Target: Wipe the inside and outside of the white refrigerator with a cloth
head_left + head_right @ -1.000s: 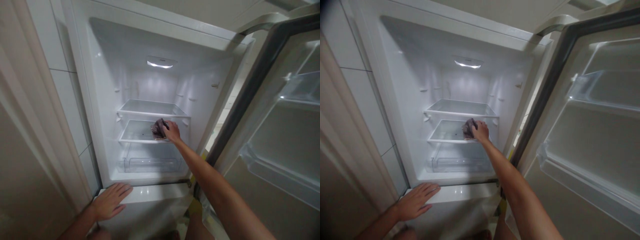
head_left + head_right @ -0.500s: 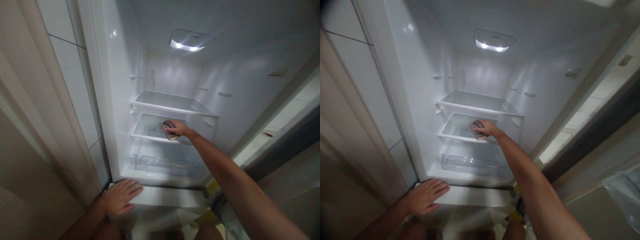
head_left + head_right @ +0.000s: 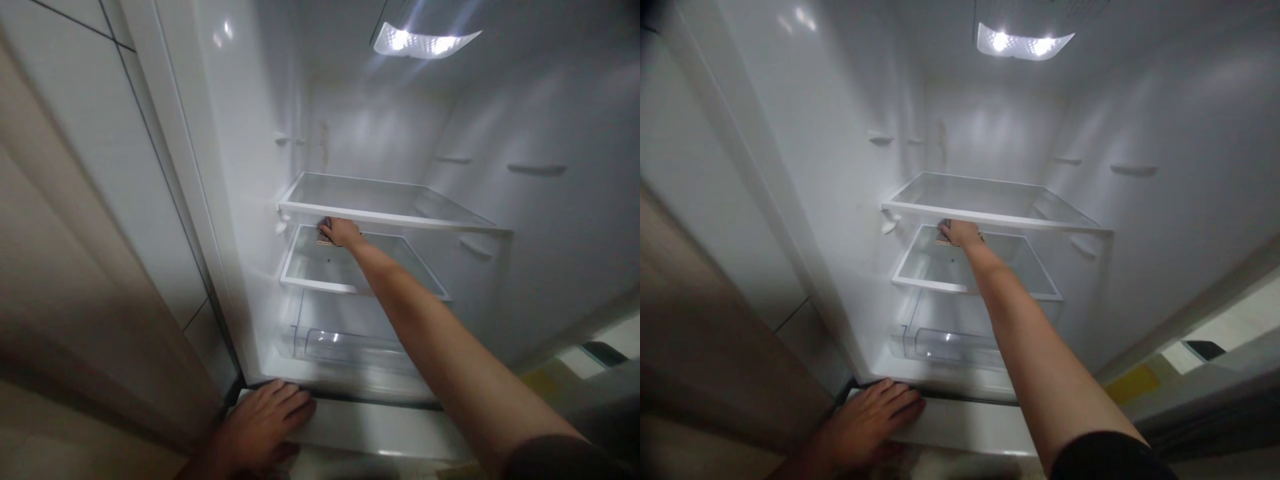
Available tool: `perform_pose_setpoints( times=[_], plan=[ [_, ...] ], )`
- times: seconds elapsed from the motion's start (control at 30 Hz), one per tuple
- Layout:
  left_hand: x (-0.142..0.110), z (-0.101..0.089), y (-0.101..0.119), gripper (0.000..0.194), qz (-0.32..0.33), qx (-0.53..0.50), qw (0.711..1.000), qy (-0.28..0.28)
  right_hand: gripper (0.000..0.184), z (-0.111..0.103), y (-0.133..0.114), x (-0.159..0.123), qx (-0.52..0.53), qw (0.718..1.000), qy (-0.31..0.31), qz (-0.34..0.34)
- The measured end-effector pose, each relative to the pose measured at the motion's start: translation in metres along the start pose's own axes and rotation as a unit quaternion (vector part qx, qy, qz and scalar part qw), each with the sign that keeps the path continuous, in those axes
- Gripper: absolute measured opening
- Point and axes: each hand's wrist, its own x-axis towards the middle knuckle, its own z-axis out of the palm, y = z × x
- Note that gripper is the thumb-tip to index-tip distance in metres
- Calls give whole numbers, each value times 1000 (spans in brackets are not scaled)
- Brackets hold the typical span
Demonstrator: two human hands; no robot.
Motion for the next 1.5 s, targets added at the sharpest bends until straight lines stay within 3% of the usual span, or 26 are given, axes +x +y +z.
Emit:
perform_pose_setpoints(
  times=[0.17,0.33,0.5,0.67,0.83,0.93,1.03,1.27,1.37,1.5],
  plan=[
    [-2,13,-4,86,-10,4,1000,8,54,7,-46,0,21,998,-10,-56],
    [-4,26,-15,92,5,46,998,31,58,-6,-58,-41,39,994,-39,-90],
    [-6,24,-20,84,54,98,988,109,71,-17,-56,-97,61,986,-59,-143],
    [-6,18,-18,73,81,152,968,182,77,-27,-40,-141,79,984,-79,-136],
    [-6,19,-20,71,98,171,959,202,107,-33,-11,-175,41,972,-65,-220],
    [-6,19,-20,74,99,173,958,205,103,-32,-2,-181,-3,968,-41,-248],
    [-7,18,-19,73,94,176,959,201,94,-28,-1,-176,-16,973,-27,-230],
    [-6,11,-15,75,90,165,963,191,96,-31,3,-158,58,981,-48,-180],
    [-6,11,-15,72,94,166,962,197,86,-35,28,-155,64,994,-26,-82],
    [-6,13,-15,69,88,163,964,193,67,-36,83,-152,27,993,54,103]
  ],
)
